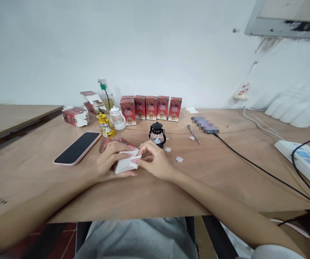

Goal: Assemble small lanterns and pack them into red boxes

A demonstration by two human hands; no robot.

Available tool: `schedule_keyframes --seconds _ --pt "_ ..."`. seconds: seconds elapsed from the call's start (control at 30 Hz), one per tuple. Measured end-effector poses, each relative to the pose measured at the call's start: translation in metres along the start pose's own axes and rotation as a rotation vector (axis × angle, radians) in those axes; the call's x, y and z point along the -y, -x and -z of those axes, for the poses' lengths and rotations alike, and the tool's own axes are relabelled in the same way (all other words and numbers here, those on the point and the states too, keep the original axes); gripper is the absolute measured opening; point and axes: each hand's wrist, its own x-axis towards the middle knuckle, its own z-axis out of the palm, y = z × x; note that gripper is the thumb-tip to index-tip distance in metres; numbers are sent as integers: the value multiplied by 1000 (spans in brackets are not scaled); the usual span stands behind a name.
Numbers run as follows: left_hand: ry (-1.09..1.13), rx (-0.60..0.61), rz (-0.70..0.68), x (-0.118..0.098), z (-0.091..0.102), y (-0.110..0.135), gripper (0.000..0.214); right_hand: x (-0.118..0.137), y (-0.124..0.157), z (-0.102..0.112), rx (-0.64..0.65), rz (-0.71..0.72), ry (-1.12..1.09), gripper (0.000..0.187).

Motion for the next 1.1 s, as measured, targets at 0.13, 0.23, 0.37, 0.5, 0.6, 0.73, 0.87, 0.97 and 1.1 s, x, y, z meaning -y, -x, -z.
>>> schedule_keyframes --seconds 0.13,0.23,0.37,0.5,0.6,0.73,0.87,0.97,1.1 --pt "-15 2 24 -2 1 -2 54 -2 1 -1 -12 -16 -48 25" --pt "-7 -10 6 -5 1 -3 54 -5 1 -1 -1 -72 -142 38" --pt "-22 -24 -52 -9 0 -5 47 -7 1 0 75 -119 -161 64" --pt "-96 -17 -167 -9 0 -4 42 -6 -1 -1 221 -59 -202 68" --pt "-145 19 -234 -8 1 -1 42 -4 -2 -2 278 -31 -240 62" --pt "-139 15 -73 -6 4 2 69 3 1 -4 198 23 -212 46" --pt "-119 -115 309 -4 7 -1 95 13 6 -3 113 210 43 42" --pt "37 -92 433 -2 9 -3 91 15 8 1 107 320 331 39" --pt "258 -41 587 2 8 -3 88 11 5 5 233 441 608 33"
